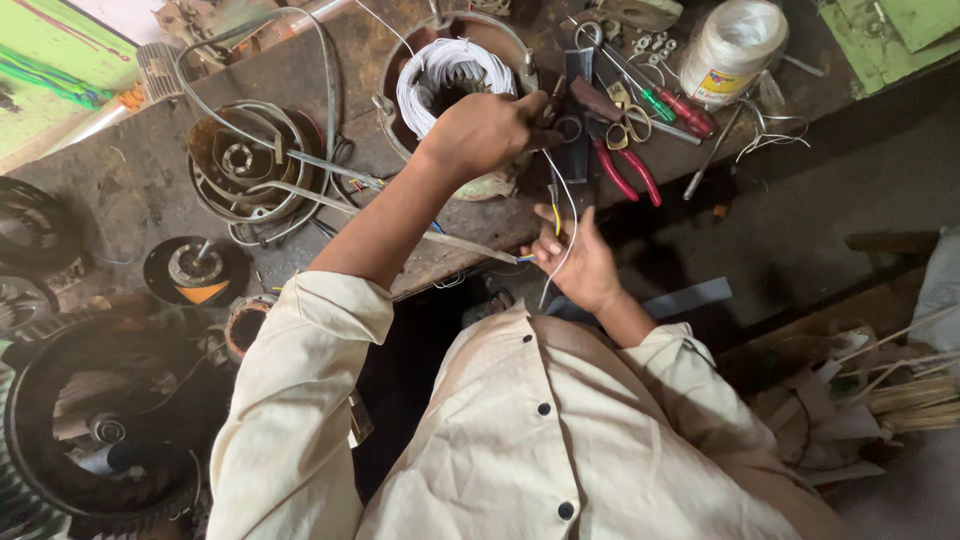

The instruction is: The person works at a cluttered workbench, stripping insulation from wires, twisting them together, and wrapping connections with tape. They use pliers and scissors to cut and manipulate the wires while assembling or repairing an electrical component.

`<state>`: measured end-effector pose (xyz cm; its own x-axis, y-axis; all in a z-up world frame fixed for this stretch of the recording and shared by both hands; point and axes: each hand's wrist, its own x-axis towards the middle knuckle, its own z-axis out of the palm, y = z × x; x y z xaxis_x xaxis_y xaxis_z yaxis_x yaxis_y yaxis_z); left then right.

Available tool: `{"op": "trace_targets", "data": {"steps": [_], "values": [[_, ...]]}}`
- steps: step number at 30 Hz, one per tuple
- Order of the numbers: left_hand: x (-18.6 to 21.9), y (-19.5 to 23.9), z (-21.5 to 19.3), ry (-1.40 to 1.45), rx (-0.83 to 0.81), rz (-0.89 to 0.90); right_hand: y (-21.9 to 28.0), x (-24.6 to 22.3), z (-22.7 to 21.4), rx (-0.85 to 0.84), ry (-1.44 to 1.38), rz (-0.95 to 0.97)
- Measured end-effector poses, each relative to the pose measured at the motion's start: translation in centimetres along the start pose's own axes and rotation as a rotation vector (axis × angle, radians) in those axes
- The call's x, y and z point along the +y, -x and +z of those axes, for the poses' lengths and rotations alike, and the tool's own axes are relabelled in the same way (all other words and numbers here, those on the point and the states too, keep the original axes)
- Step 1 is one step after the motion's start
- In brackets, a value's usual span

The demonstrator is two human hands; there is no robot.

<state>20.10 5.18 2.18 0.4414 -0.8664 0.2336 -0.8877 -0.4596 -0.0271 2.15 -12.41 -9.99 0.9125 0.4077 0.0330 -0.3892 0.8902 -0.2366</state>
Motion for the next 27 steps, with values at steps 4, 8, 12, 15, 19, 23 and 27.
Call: {"op": "trace_targets", "data": {"steps": [4, 8, 12, 15, 19, 23, 27], "values": [[-0.1, -0.3, -0.4, 0.036, -0.026, 0.020, 1.3, 0.3, -1.2, 0.267, 0.210, -0.027], [-0.1, -0.1, -0.9, 0.010, -0.064, 0.016, 0.7, 1.1, -2.6, 0.283, 0.433, -0.139], [0.2, -0.6, -1.3, -0.041, -0.048, 0.065, -0.1, 0.5, -2.7, 0.352, 0.602, -0.224], [0.2, -0.4, -1.3, -0.061, -0.043, 0.110, -0.3, 0.6, -2.1, 0.398, 0.766, -0.359], [0.1, -0.2, -1.3, -0.072, -0.041, 0.118, -0.8, 0.8, -1.2, 0.399, 0.959, -0.431], [0.3, -0.3, -1.1, -0.066, -0.046, 0.096, -0.7, 0.7, -0.4, 0.384, 1.141, -0.457], [0.5, -0.4, -0.8, -0.039, -0.149, 0.017, -0.3, 0.3, -0.3, 0.376, 1.083, -0.474]]}}
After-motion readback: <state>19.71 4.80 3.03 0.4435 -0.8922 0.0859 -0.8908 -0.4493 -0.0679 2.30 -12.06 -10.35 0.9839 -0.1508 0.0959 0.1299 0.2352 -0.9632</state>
